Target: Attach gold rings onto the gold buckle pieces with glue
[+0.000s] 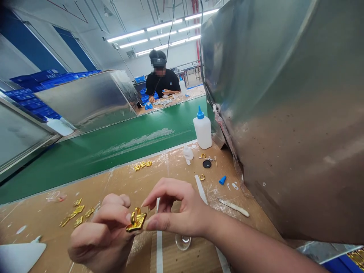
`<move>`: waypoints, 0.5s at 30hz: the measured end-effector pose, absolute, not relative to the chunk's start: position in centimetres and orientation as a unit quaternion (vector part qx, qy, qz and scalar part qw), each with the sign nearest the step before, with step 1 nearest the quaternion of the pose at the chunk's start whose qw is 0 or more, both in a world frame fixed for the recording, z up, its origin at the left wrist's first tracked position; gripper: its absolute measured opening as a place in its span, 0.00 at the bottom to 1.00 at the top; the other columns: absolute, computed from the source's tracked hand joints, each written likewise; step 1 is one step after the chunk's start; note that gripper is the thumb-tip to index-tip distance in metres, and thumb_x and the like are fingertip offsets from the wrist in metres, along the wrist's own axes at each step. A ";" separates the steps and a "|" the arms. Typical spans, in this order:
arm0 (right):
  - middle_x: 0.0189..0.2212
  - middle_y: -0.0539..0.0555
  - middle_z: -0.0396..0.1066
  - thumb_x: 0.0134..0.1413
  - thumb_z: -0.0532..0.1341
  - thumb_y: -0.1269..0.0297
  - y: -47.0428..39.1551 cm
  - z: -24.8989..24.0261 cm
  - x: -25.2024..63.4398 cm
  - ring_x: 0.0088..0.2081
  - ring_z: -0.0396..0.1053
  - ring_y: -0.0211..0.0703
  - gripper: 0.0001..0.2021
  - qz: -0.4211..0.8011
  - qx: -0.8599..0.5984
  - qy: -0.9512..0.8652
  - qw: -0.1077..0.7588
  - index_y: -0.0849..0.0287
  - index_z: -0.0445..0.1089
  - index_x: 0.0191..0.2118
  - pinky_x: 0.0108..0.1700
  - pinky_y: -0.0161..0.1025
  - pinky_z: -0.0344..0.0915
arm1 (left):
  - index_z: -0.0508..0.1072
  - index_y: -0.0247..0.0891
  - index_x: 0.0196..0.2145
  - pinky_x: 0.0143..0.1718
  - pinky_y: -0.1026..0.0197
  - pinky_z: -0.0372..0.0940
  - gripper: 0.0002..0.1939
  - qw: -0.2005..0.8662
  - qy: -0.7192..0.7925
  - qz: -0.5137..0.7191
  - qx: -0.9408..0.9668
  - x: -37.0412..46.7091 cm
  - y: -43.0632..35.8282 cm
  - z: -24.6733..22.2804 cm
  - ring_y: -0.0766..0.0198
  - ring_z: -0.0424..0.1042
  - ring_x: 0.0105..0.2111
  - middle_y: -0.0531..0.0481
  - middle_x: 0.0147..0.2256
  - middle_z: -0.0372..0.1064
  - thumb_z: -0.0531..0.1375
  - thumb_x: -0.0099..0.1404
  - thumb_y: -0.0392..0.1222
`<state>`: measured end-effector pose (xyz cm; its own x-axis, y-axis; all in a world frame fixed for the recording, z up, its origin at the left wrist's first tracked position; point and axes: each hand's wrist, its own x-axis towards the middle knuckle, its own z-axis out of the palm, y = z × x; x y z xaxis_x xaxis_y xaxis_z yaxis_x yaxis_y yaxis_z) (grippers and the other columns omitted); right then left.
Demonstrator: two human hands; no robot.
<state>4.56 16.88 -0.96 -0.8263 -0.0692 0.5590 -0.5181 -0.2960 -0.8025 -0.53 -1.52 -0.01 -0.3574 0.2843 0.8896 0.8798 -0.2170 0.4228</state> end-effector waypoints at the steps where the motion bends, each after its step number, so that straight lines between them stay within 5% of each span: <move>1: 0.36 0.53 0.71 0.51 0.73 0.56 16.9 -0.9 4.5 0.28 0.68 0.31 0.17 0.764 0.261 -0.575 0.131 0.62 0.77 0.43 0.30 0.31 0.67 | 0.57 0.38 0.26 0.29 0.55 0.59 0.23 0.265 -0.578 -0.580 -0.509 -0.6 -1.5 0.1 0.63 0.64 0.28 0.55 0.35 0.76 0.70 0.62 0.31; 15: 0.34 0.52 0.70 0.50 0.71 0.65 16.5 -0.9 4.8 0.25 0.65 0.30 0.11 0.712 0.221 -0.639 0.189 0.62 0.76 0.41 0.23 0.28 0.64 | 0.60 0.39 0.30 0.35 0.57 0.65 0.24 0.330 -0.640 -0.456 -0.523 -1.5 -2.6 -0.5 0.64 0.70 0.33 0.55 0.41 0.79 0.72 0.54 0.23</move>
